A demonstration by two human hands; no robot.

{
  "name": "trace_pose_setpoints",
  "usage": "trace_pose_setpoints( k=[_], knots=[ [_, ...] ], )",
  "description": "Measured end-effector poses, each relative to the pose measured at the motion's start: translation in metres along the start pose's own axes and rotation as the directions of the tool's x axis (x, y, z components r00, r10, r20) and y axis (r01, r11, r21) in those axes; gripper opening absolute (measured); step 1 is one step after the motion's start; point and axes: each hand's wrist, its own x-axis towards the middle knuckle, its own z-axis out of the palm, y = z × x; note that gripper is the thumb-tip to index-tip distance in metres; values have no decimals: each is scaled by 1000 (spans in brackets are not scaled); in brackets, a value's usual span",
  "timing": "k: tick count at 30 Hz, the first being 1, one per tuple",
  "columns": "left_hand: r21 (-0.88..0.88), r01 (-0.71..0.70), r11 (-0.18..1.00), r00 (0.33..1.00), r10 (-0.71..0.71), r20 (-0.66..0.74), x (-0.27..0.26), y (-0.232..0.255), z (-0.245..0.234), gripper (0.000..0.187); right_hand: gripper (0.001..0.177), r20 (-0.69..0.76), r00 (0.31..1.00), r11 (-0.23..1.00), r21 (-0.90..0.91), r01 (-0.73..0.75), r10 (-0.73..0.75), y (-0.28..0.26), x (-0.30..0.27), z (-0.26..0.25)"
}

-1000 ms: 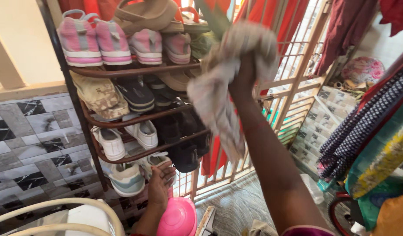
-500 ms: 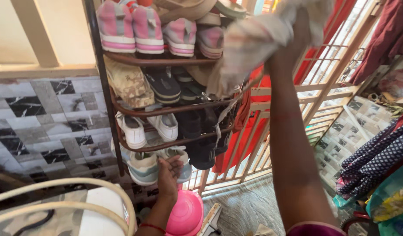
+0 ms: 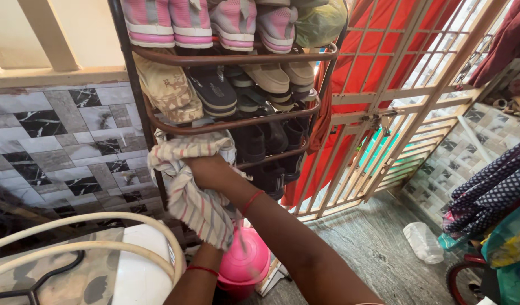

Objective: The person wipes several shoes on a multi-tiered shoe rack using a cloth. They handle each shoe individually, wiping the exterior surfaces before placing them back on the rack.

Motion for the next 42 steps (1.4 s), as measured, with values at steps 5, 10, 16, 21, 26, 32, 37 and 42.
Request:
trace_pose_setpoints(
  k=[5,10,16,21,26,32,37,42],
  knots=[
    [-72,30,997,996,-24,83,-10,1,-3,72,67,-240,970,967,240,83,-23,19,-32,-2],
    [-275,32,961,955,52,292,-1,21,13,74,58,-498,836,864,290,411,-231,53,-133,-16],
    [222,340,914,906,-382,184,-11,27,20,60,42,-420,899,818,470,332,-123,102,-223,47],
    [265,137,954,905,-230,359,-23,30,37,57,29,-78,852,534,807,-251,518,184,-343,68],
    [370,92,925,911,-228,344,-40,31,48,59,37,317,374,471,-329,-818,872,214,-495,72],
    [462,53,885,923,-220,315,-51,31,61,56,43,28,368,255,671,-696,930,212,-463,20],
    [500,-23,866,910,-189,370,-47,21,62,54,71,-144,544,403,827,-393,827,147,-339,-62],
    [728,-212,652,881,-195,431,-47,-13,48,44,72,-559,804,975,193,-110,202,17,-243,-83]
  ],
)
